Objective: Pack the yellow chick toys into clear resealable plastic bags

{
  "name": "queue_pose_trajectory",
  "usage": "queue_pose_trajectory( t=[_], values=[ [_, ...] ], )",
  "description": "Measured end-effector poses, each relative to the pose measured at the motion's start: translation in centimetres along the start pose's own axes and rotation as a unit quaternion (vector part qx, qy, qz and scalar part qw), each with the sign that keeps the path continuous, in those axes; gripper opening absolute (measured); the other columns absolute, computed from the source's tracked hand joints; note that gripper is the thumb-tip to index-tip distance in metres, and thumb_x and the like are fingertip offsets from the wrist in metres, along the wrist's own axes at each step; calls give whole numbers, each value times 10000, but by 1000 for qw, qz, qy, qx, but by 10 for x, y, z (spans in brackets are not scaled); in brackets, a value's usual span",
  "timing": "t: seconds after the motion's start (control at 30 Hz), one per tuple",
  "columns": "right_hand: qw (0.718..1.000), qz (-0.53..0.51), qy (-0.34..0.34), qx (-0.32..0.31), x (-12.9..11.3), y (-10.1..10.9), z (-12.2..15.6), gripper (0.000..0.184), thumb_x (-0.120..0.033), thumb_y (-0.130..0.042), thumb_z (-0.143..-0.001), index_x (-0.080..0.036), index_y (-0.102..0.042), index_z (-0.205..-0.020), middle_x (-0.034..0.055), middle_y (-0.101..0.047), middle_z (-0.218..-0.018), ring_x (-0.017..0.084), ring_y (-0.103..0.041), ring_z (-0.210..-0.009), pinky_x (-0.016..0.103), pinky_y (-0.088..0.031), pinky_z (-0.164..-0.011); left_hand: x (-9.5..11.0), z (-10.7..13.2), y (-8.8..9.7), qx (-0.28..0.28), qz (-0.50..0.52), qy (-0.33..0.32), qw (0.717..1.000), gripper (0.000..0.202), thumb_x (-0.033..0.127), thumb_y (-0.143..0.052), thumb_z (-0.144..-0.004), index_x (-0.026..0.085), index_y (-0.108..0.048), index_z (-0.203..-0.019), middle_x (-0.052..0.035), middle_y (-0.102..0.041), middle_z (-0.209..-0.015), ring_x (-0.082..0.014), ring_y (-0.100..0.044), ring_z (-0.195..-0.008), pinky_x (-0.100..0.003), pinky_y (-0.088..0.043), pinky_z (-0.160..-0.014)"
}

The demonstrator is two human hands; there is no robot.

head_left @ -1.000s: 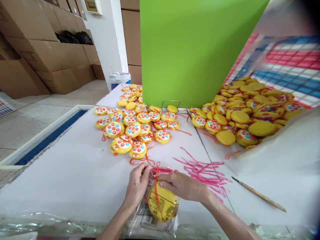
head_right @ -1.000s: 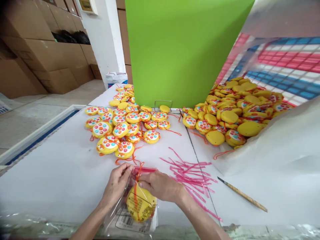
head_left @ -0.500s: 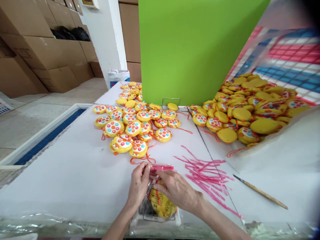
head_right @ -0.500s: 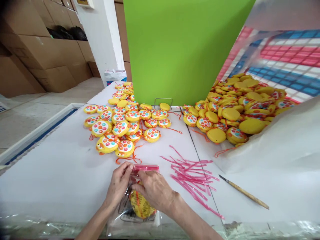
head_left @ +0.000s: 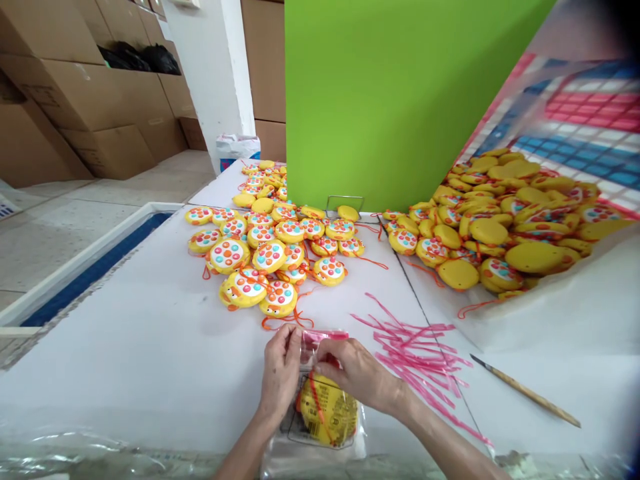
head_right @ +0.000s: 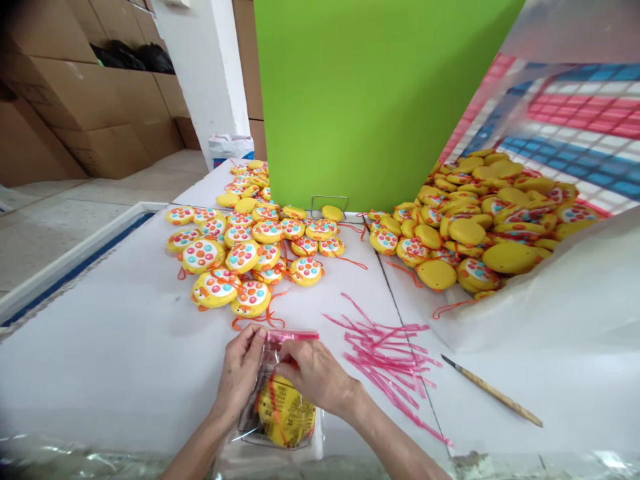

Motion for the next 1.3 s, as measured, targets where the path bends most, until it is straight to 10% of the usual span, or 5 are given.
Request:
queue_pose_trajectory(
  t=[0.27,0.67,1.03,1.3],
  values=[
    [1000,8,-5,9,1,-1,-3,118,-143,-528,-858,-171,-641,-838,19,-686,-764,151,-614,-690,230,-432,-653,-3,3,9,-138,52,72,986,255,395,-536,-832,162,-603,-913,-44,-659,-818,-186,-623,-757,-263,-486,-668],
    [992,85,-4,91,-3,-3,-10,176,-211,-508,-910,-206,-664,-991,38,-677,-859,169,-628,-801,241,-434,-721,-2,-3,7,-140,9,67,988,255,320,-527,-784,149,-653,-925,-60,-669,-798,-195,-599,-707,-253,-460,-581],
    [974,190,-15,126,-17,-3,-25,156,-128,-518,-857,-183,-623,-754,36,-658,-749,159,-605,-695,237,-390,-632,8,6,0,-111,-125,-47,985,216,278,-473,-828,166,-658,-816,-49,-678,-741,-204,-599,-680,-285,-447,-636],
    [945,155,-185,220,88,60,38,235,-233,-429,-829,-194,-659,-798,30,-696,-713,171,-633,-628,243,-437,-598,-9,0,13,-95,-43,34,994,200,376,-491,-826,197,-571,-787,-45,-689,-746,-212,-668,-697,-304,-511,-648]
  ],
)
Point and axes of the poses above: each hand's wrist, its own z-axis away from the middle knuckle, its own y-axis out of the back of the hand, x = y × z, the point moved 3 cm from there along -z, towards the middle knuckle
